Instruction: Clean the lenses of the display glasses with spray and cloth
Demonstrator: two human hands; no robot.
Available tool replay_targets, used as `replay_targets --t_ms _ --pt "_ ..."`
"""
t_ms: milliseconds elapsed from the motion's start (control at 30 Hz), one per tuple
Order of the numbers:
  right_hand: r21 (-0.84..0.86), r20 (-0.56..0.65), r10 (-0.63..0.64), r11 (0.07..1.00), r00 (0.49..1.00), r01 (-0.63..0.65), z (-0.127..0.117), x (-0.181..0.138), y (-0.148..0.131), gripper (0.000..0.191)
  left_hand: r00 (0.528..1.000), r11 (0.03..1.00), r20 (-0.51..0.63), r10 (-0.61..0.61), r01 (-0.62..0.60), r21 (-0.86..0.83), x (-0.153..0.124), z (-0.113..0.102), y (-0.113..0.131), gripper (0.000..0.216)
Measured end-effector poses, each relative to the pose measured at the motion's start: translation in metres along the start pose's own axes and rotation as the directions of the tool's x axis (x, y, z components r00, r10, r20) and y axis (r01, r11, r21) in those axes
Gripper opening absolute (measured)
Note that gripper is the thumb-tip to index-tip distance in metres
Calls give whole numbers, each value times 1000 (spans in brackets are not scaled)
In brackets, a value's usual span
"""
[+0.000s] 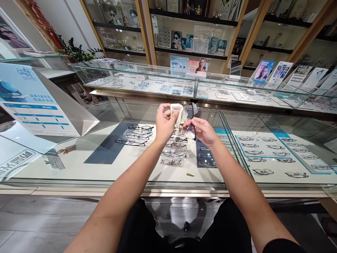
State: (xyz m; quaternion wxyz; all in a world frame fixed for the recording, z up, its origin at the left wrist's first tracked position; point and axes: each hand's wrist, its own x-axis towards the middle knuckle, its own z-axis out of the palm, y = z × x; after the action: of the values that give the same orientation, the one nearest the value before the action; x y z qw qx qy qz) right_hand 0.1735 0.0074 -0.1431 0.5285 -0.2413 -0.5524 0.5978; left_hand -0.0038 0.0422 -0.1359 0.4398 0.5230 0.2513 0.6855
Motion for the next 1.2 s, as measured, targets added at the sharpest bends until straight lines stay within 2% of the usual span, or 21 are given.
replay_targets --t_ms 133,333,533,667,800,1033,1133,1200 --pt "-12 -24 25 1000 999 -25 7 -2 -1 43 999 998 5 -43 43 -50 -1 2 -1 61" --pt "-26 -49 5 1000 999 -6 7 0 2 42 982 970 6 -190 188 -156 4 3 -2 49" --pt "-35 -60 -1 999 998 -1 7 0 5 43 968 947 -9 -250 243 -209 6 5 -2 42" --pt "-54 -104 -14 998 995 8 10 1 9 42 986 972 -10 -166 162 -170 4 5 -5 47" --pt "-115 -135 -52 993 989 36 10 3 15 48 997 998 46 -57 58 -16 -3 7 -5 51" --pt "-253 -86 -134 961 987 108 7 5 15 54 977 956 172 124 -164 245 -13 5 -2 42" --pt "-281 -52 -136 953 989 116 7 5 14 55 974 935 130 183 -214 284 -14 4 -1 45" --pt "-313 -24 -129 943 991 115 6 5 14 55 984 947 76 164 -178 266 -14 5 -1 37"
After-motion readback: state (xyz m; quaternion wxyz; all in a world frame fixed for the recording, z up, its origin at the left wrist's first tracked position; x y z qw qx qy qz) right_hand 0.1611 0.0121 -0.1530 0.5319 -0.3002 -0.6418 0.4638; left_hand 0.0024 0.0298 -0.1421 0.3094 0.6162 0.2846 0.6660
